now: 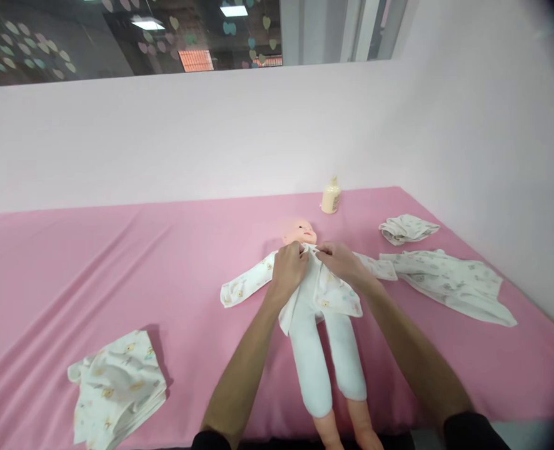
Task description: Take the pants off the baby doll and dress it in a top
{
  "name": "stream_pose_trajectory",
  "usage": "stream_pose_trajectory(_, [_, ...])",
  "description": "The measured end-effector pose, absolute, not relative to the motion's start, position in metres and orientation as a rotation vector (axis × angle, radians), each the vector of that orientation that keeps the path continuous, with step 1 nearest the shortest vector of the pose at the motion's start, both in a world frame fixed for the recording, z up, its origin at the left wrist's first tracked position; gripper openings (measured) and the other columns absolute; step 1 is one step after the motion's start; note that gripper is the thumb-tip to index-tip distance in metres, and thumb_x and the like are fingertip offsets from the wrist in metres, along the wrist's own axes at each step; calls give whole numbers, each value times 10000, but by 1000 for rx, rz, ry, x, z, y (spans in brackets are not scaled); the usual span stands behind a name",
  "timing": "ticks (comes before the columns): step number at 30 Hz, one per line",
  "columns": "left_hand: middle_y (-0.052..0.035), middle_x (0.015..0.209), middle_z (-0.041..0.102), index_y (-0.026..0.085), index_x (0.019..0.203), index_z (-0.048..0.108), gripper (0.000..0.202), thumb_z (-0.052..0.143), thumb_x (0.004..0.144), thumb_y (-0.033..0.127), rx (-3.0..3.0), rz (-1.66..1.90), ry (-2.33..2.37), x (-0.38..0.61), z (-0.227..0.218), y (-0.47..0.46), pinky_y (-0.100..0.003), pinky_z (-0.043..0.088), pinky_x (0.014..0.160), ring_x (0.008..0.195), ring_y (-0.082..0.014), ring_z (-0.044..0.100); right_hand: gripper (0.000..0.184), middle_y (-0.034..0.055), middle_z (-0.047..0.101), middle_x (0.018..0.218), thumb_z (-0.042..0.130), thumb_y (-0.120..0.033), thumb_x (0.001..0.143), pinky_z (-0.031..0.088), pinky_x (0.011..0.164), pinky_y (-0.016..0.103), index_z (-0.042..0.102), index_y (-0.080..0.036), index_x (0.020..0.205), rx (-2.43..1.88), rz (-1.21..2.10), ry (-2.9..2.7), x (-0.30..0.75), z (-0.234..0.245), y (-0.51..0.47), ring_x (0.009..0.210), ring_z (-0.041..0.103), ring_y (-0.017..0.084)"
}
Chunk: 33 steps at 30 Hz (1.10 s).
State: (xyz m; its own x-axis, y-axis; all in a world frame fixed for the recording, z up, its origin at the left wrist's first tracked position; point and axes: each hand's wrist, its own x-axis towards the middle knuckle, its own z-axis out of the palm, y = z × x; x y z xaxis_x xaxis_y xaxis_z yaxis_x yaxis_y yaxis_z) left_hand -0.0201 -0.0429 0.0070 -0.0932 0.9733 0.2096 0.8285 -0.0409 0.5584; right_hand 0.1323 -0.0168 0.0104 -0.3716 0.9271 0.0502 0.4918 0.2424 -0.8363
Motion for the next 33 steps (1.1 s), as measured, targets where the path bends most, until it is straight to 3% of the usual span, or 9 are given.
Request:
stream_pose_trajectory(4, [-27,794,660,198,749,520,118,490,861,175,1855,919,1995,-19,2,-39,-284,311,638,755,-185,565,225,-60,300,594,476,-337,842,206,478,245,439,-207,663,-1296,1053,-1878,132,9,-16,520,295,91])
stream_pose_trajectory(14, [2,770,666,201,759,564,86,595,813,260,1696,1042,1895,-25,12,-44,-265,345,643,730,-163,568,233,-56,312,602,489,-340,843,211,477,245,451,-202,659,-1272,1033,-1863,132,9,-15,528,293,92])
stream_pose_trajectory(23, [-1,753,663,190,702,535,128,563,824,165,1734,1081,1864,-10,-2,-40,-259,319,624,712,-153,567,231,-53,333,589,500,-305,831,208,504,256,471,-193,632,-1236,1021,-1833,126,10,-17,549,287,98])
stream_pose_trajectory(26, [-2,767,669,192,717,544,114,556,819,141,1737,1142,1848,-8,-6,-39,-259,322,640,713,-152,569,248,-49,358,597,483,-311,834,207,519,258,449,-194,618,-1182,1029,-1834,124,10,-20,557,282,98])
stream_pose_trajectory(33, [-7,766,665,198,711,511,136,546,830,143,1765,1210,1886,-7,-13,-37,-263,303,639,704,-161,557,263,-58,262,599,434,-258,838,189,515,258,329,-211,602,-1134,956,-1896,123,11,-25,552,250,96])
